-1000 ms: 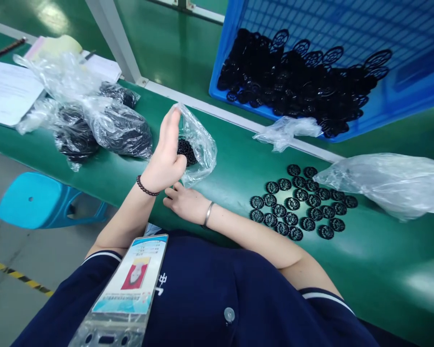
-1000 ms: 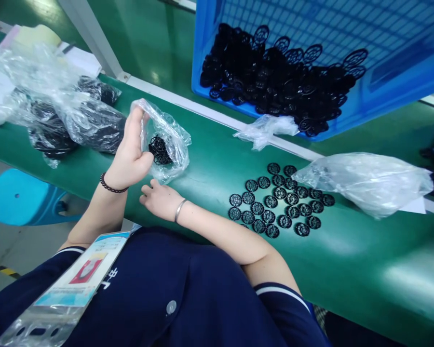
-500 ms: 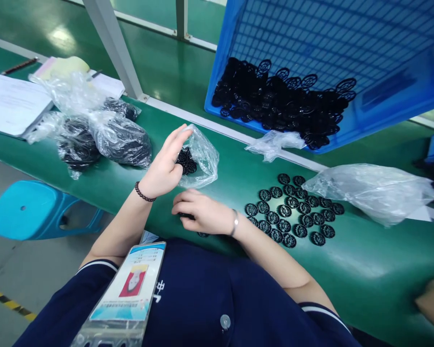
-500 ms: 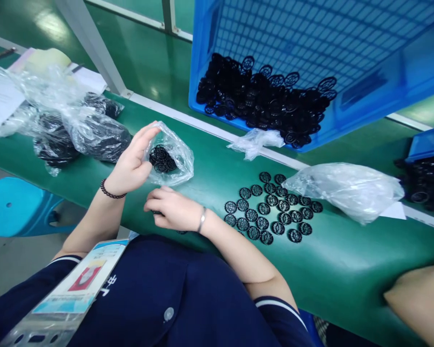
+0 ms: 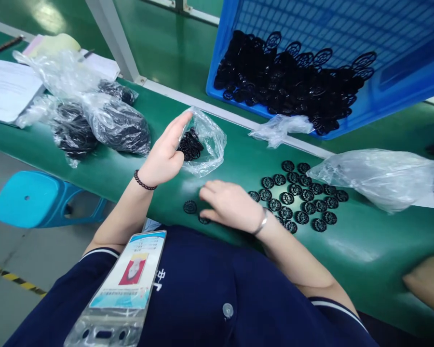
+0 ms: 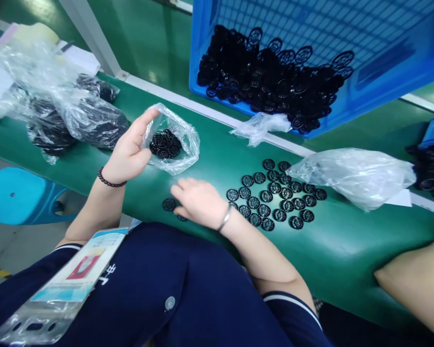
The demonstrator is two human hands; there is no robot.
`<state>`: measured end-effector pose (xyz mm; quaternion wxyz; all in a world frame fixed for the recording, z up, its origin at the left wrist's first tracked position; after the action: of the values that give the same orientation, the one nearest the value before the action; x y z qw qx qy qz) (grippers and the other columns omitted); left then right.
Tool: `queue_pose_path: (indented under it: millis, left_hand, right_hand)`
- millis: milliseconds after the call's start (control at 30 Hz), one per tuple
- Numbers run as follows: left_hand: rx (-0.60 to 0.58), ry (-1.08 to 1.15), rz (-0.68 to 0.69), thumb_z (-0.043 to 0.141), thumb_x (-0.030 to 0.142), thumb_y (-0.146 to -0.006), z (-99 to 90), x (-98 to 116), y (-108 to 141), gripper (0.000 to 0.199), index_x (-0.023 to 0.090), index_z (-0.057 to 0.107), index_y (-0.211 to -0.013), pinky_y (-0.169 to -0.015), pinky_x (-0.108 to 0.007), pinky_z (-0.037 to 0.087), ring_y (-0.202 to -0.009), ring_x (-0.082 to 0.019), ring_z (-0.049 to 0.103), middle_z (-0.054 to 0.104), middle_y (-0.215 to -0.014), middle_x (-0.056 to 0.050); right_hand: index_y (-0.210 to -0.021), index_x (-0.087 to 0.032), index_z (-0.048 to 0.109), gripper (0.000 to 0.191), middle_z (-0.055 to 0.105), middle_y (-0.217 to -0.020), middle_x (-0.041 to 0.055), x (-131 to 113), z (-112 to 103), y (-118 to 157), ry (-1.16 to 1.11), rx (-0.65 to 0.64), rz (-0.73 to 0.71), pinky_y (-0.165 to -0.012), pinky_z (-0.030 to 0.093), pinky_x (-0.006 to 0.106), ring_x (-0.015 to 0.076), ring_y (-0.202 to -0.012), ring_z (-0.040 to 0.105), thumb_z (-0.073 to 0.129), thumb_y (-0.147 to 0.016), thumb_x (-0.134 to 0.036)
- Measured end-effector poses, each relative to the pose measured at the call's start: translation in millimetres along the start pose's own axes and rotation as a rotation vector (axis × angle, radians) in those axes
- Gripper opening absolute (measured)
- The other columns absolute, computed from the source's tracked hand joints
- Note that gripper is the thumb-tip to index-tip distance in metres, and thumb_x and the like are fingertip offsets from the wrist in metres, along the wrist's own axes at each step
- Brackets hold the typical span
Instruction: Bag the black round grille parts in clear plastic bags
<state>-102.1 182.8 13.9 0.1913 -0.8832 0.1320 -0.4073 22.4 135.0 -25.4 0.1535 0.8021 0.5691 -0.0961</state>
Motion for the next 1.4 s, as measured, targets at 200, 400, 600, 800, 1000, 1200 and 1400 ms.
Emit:
queue_pose_path:
  millis: [200, 400, 600, 800, 1000, 1200, 1400]
  left_hand:
    - [-0.004, 0.017, -0.033, 0.048, 0.04, -0.092, 4.5, 2.5, -4.3, 0.055, 0.028, 0.037, -0.145, -0.123, -0.045, 0.018, -0.145, -0.03, 0.028, 0.04, -0.153, -0.001]
    - [0.004, -0.025, 0.002, 0.046, 0.034, -0.092, 1.9, 11.0, -1.5, 0.055, 0.027, 0.035, -0.146, -0.123, -0.043, 0.022, -0.144, -0.028, 0.032, 0.038, -0.154, -0.001]
    - [0.003, -0.073, 0.021, 0.044, 0.026, -0.091, -0.6, 10.4, 3.2, 0.059, 0.025, 0.031, -0.148, -0.123, -0.041, 0.022, -0.144, -0.025, 0.032, 0.036, -0.155, -0.003]
    - [-0.025, -0.074, 0.034, 0.044, 0.024, -0.089, 3.2, 10.2, 1.8, 0.062, 0.025, 0.028, -0.149, -0.123, -0.041, 0.022, -0.145, -0.025, 0.03, 0.034, -0.156, -0.003]
    - [-0.034, -0.015, 0.006, 0.049, 0.03, -0.089, 0.3, 14.1, 2.1, 0.065, 0.026, 0.028, -0.15, -0.124, -0.045, 0.017, -0.146, -0.029, 0.027, 0.031, -0.158, -0.002]
    - [-0.028, 0.052, -0.039, 0.054, 0.035, -0.088, 3.9, 9.7, -0.5, 0.064, 0.029, 0.032, -0.148, -0.125, -0.047, 0.016, -0.146, -0.032, 0.027, 0.035, -0.156, 0.002]
    - [-0.074, 0.14, 0.022, 0.057, 0.038, -0.09, 16.8, 16.3, -6.7, 0.063, 0.034, 0.032, -0.148, -0.127, -0.046, 0.012, -0.146, -0.032, 0.025, 0.032, -0.156, 0.011]
  right_hand:
    - [-0.114, -0.015, 0.055, 0.042, 0.059, -0.103, 0.0098, -9.4, 57.3, 15.9, 0.031, -0.25, 0.013, -0.071, 0.048, 0.032, 0.0236, -0.093, 0.057, 0.073, -0.079, -0.028]
    - [-0.121, -0.022, 0.057, 0.032, 0.054, -0.113, 0.0129, -24.0, 50.1, -11.8, -0.007, -0.205, -0.023, -0.064, 0.047, 0.03, 0.0232, -0.091, 0.058, 0.052, -0.09, -0.024]
    - [-0.115, -0.018, 0.058, 0.03, 0.055, -0.109, 0.012, -20.6, 52.7, -21.2, 0.003, -0.286, -0.006, -0.06, 0.047, 0.029, 0.0169, -0.071, 0.059, 0.053, -0.086, -0.02]
    - [-0.122, -0.019, 0.053, 0.034, 0.054, -0.115, 0.0105, 14.7, -51.8, -15.8, -0.139, 0.286, 0.035, -0.075, 0.052, 0.032, 0.0192, -0.089, 0.059, 0.053, -0.089, -0.026]
    - [-0.113, -0.018, 0.055, 0.028, 0.06, -0.109, 0.0105, 79.4, -80.9, 17.8, 0.041, 0.355, 0.337, -0.074, 0.048, 0.033, 0.0231, -0.095, 0.058, 0.056, -0.091, -0.035]
    - [-0.097, -0.019, 0.057, 0.033, 0.067, -0.091, 0.01, 130.6, -2.7, 89.9, 0.18, -0.174, 0.779, -0.061, 0.043, 0.029, 0.0254, -0.086, 0.062, 0.07, -0.081, -0.045]
    - [-0.115, -0.018, 0.058, 0.034, 0.063, -0.102, 0.0117, 123.9, 13.1, 108.4, 0.123, -0.11, 0.753, -0.068, 0.048, 0.031, 0.0262, -0.094, 0.061, 0.063, -0.084, -0.031]
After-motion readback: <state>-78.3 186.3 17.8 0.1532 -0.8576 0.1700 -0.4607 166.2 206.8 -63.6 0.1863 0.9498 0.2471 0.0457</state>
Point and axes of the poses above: each hand's wrist, its own y-axis away from the middle knuckle, its own z-axis out of the palm, x = y × z, the point moved 10 cm from there along -y, towards the middle knuckle
